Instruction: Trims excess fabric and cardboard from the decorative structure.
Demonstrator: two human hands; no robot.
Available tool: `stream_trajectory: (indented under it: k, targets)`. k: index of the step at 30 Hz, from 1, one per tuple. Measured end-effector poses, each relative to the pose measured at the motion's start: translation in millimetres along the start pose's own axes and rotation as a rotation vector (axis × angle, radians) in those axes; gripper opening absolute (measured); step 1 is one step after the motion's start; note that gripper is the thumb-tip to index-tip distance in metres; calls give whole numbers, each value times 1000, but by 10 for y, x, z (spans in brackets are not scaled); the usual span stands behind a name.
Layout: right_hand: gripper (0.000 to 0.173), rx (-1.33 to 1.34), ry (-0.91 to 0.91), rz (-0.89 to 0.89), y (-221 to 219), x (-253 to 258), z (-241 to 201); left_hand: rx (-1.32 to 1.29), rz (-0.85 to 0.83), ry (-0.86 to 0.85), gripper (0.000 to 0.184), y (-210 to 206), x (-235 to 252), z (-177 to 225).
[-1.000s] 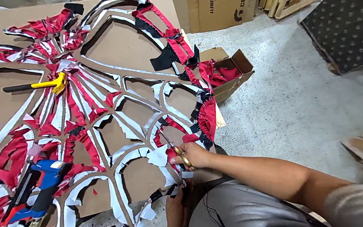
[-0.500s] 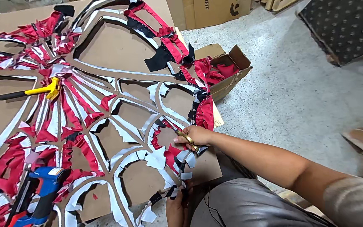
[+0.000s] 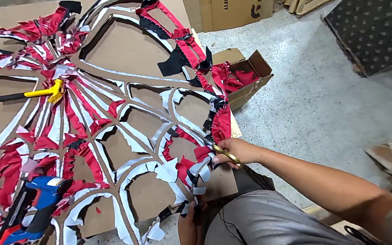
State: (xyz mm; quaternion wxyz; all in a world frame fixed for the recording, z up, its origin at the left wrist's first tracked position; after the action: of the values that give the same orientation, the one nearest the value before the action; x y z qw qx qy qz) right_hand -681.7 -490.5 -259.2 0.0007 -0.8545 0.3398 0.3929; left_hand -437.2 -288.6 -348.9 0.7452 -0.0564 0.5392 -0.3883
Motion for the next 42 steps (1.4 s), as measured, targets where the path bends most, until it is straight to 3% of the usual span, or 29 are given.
stream_trajectory:
  k: [4, 6, 8, 12, 14, 16, 19, 20, 24, 31, 34, 37, 42]
  targets:
    - [47, -337, -50, 24, 427, -416, 156, -194, -318, 88, 63, 157, -35, -247]
    - [49, -555, -41, 29, 695, -538, 144, -210, -410, 114, 72, 201, -9, -362]
    - [50, -724, -32, 7, 953, -576, 59, -252, -434, 127, 72, 198, -1, -467]
    - [49, -1026, 65, -132, 1370, -265, -213, -272, -324, 34, 72, -54, -74, -732]
    - [48, -1193, 195, -218, 1508, 51, -352, 51, -138, -62, 60, -453, -234, -860]
    - [49, -1328, 334, -286, 1609, 375, -481, 516, 66, -289, 32, -1017, -342, -797]
    - [48, -1413, 474, -362, 1721, 753, -595, 1018, 273, -801, 38, -1617, -145, -560]
    - [48, -1425, 507, -374, 1749, 852, -618, 1173, 326, -860, 44, -1748, 43, -521]
    - [49, -1470, 579, -432, 1814, 997, -647, 1521, 409, -730, 52, -1976, 443, -862]
    - [43, -1617, 777, -629, 1827, 1188, -650, 1375, 454, -982, 29, -1925, 219, -1421]
    - [38, -1754, 915, -688, 1701, 1240, -786, 1341, 509, -1008, 28, -1965, 187, -1491]
    - [22, -1875, 999, -738, 1562, 1222, -895, 1255, 567, -1008, 27, -1990, 174, -1532]
    - [14, -2006, 1088, -796, 1449, 1160, -980, 859, 775, -950, 22, -2101, 289, -1535]
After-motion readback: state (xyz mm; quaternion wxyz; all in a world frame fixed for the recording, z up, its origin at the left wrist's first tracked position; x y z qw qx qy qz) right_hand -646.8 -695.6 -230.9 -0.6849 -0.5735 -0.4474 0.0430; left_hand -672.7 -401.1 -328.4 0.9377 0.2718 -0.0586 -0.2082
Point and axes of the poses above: each hand's wrist, its own x-axis towards the middle knuckle, its own y-axis out of the back of the hand, z = x × y, the point moved 1 cm from there along x, towards the middle knuckle, and after that the axes turned 13 degrees about -x, right-handed, at the moved point
